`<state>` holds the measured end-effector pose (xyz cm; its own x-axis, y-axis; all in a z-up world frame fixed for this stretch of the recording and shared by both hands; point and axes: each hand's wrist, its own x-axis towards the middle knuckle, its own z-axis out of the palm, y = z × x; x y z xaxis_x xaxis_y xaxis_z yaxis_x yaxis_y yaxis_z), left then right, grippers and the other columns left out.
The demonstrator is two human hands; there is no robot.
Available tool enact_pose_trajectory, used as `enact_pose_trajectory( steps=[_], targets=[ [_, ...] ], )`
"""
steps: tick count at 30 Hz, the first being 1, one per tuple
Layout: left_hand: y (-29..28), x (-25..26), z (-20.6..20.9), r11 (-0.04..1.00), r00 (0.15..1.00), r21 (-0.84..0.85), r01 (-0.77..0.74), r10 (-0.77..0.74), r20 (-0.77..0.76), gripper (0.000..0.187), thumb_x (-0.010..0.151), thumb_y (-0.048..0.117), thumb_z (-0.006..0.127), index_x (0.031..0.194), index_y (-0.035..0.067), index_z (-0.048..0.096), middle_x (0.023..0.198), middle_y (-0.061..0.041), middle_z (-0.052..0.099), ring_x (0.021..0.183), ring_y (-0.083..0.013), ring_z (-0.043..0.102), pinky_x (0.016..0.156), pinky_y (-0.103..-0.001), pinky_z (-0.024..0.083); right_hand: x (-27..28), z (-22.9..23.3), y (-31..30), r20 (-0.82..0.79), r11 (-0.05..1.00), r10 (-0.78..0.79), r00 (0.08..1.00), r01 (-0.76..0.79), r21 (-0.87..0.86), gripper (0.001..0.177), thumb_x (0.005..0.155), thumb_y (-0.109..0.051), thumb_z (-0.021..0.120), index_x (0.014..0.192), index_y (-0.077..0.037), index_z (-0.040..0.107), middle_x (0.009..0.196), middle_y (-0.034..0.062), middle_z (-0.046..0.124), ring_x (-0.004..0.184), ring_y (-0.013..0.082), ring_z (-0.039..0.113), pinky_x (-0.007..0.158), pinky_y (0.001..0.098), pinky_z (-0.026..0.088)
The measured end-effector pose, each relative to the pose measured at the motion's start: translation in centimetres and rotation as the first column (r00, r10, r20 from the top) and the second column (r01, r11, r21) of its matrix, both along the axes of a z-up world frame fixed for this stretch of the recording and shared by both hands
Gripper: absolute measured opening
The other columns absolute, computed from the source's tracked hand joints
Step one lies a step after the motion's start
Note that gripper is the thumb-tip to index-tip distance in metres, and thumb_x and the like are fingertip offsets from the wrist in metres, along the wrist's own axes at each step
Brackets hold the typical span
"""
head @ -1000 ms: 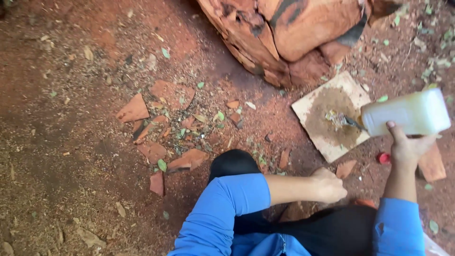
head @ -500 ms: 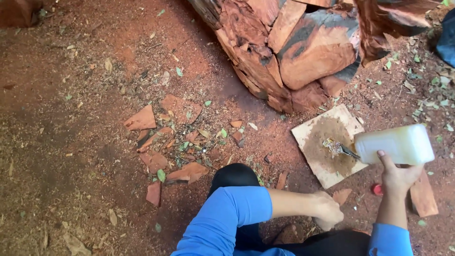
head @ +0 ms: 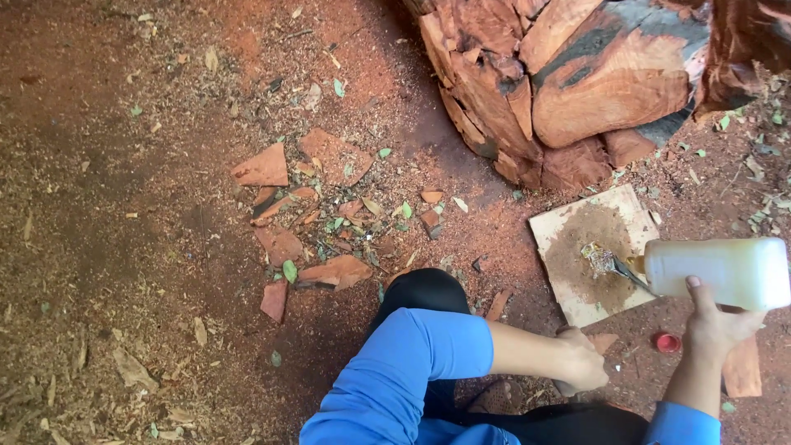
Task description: Preparing wood filler by mixing sawdust and a liquid binder on a cardboard surface using a spatula.
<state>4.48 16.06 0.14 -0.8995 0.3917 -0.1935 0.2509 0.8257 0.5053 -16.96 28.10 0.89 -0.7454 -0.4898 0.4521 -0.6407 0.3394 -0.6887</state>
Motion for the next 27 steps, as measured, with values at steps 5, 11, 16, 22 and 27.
enact_pose_trajectory(
  steps=[5,11,16,22,27],
  targets=[
    [-0.4,0.1,0.7,0.997,0.997,-0.035,-0.071,0.071,-0.010,0.018,0.067,0.020,0.077,0.086,0.018,0.080,0.085,-0.006,0.077,0.075,-0.0310,0.068,0.062,-0.056,0.052,-0.1,-0.2,-0.1,0.029,0.999,0.041,0.999,-0.040,-0.029,0.067,0.100,0.033,0.069,0.147,0.016,0.026,0.139,0.0449,0.039,0.130,0.0603,0.047,0.110,0.0682,0.045],
    [0.6,1.4,0.9,0.997,0.999,0.047,0.053,-0.053,0.003,0.018,0.070,0.019,0.078,0.088,0.018,0.080,0.089,-0.006,0.076,0.078,-0.0336,0.066,0.064,-0.062,0.049,-2.2,-2.6,3.1,0.109,0.984,0.040,0.993,-0.020,-0.177,0.080,0.095,0.038,0.070,0.155,0.004,0.029,0.153,0.0347,0.042,0.137,0.0489,0.050,0.117,0.0562,0.047],
    [-0.2,2.4,2.5,0.986,0.986,-0.026,0.166,-0.165,0.016,0.018,0.079,0.018,0.071,0.095,0.015,0.079,0.094,-0.010,0.077,0.081,-0.0337,0.066,0.077,-0.068,0.046,-1.0,-1.1,1.7,0.131,0.995,-0.040,0.991,0.051,-0.084,0.063,0.096,0.014,0.078,0.142,0.012,0.035,0.132,0.0382,0.055,0.122,0.0521,0.060,0.108,0.0568,0.051],
    [0.0,2.6,2.2,0.987,0.987,-0.032,0.157,-0.155,0.044,0.018,0.082,0.021,0.072,0.097,0.015,0.079,0.098,-0.010,0.078,0.083,-0.0315,0.068,0.083,-0.065,0.045,-1.2,-1.1,2.0,0.096,0.995,-0.003,0.995,0.013,-0.104,0.066,0.098,0.015,0.078,0.144,0.008,0.032,0.132,0.0379,0.052,0.122,0.0537,0.059,0.107,0.0605,0.053],
    [0.1,2.8,1.6,0.991,0.991,-0.008,0.130,-0.130,0.007,0.014,0.081,0.019,0.072,0.092,0.017,0.079,0.093,-0.008,0.078,0.079,-0.0298,0.068,0.079,-0.064,0.044,-0.9,-0.9,1.6,0.070,0.994,0.008,0.997,0.000,-0.112,0.071,0.097,0.022,0.077,0.147,0.002,0.030,0.135,0.0356,0.049,0.125,0.0545,0.055,0.110,0.0647,0.051]
  ],
)
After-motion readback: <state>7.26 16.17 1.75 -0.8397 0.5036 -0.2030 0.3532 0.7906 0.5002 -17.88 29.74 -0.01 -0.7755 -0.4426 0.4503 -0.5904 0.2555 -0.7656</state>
